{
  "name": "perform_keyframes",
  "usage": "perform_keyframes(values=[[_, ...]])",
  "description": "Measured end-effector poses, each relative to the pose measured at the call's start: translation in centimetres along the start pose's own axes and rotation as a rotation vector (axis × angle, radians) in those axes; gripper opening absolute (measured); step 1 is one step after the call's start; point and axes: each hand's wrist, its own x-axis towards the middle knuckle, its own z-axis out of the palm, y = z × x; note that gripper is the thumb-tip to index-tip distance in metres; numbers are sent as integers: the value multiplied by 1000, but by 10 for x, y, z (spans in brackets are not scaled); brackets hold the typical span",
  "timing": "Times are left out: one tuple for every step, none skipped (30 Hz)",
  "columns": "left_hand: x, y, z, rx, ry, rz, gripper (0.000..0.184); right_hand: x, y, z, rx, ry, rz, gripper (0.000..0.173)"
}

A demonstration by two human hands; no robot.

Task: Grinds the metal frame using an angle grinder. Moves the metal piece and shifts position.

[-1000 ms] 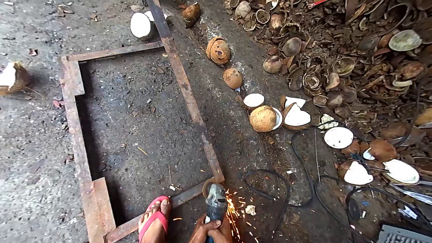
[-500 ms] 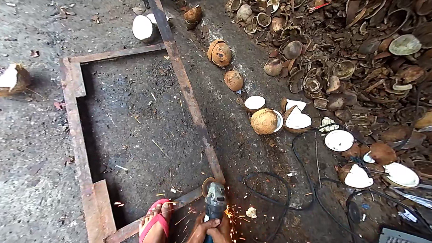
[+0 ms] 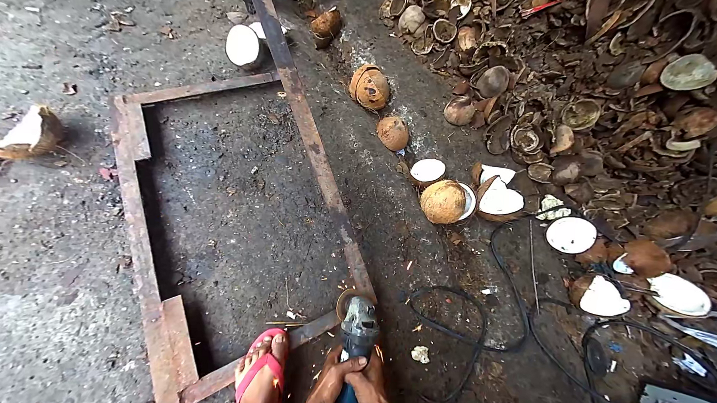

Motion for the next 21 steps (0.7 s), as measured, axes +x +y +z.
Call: perform_keyframes(values=[[0, -1, 0, -3, 2, -1, 53, -1, 2, 0, 6, 4, -3, 82], [-1, -2, 1, -5, 4, -4, 52, -1, 5, 0, 5, 11, -6, 80], [-1, -5, 1, -10, 4, -2, 53, -1, 7, -1, -2, 19, -4, 80], [-1, -8, 1, -15, 2, -3, 55, -3, 7, -2, -13, 21, 1, 81], [-1, -10, 1, -13, 7, -6, 55, -4, 7, -3, -18, 22, 6, 82], [-1, -10, 2, -8, 9, -11, 57, -4, 7, -4, -14, 18, 7, 82], [-1, -10, 2, -3, 13, -10, 55, -4, 6, -4, -7, 10, 12, 82], [-1, -9, 2, 4, 17, -9, 54, -4, 6, -4, -3, 2, 14, 81], [-2, -9, 2, 12, 19, -10, 54, -4, 7, -4, 1, 1, 11, 82], [-2, -10, 1, 16, 20, -12, 54, -4, 9, -4, 2, 2, 6, 81], [-3, -11, 2, 10, 19, -8, 53, -5, 9, -4, 3, 2, 4, 80], [-3, -13, 2, 5, 18, -6, 52, -6, 9, -5, -4, 8, -1, 78], [-3, -15, 2, 3, 17, -4, 52, -7, 9, -6, -21, 13, -2, 77], [-3, -17, 1, 5, 16, -2, 52, -8, 10, -6, -26, 13, 8, 76], [-3, -18, 2, 9, 16, -2, 53, -9, 11, -7, -26, 11, 20, 77], [-3, -18, 2, 13, 13, -2, 55, -10, 10, -8, -17, 1, 28, 78], [-3, -18, 3, 17, 15, 0, 57, -9, 11, -8, -7, 0, 26, 79], [-3, -19, 3, 17, 18, 0, 58, -9, 12, -9, -3, -2, 22, 80], [-4, -20, 3, 17, 14, -4, 58, -9, 15, -10, -7, -1, 26, 80], [-4, -21, 4, 14, 18, -2, 56, -8, 18, -10, -17, 4, 29, 78], [-4, -23, 4, 12, 17, 0, 55, -8, 20, -12, -23, 0, 37, 77]])
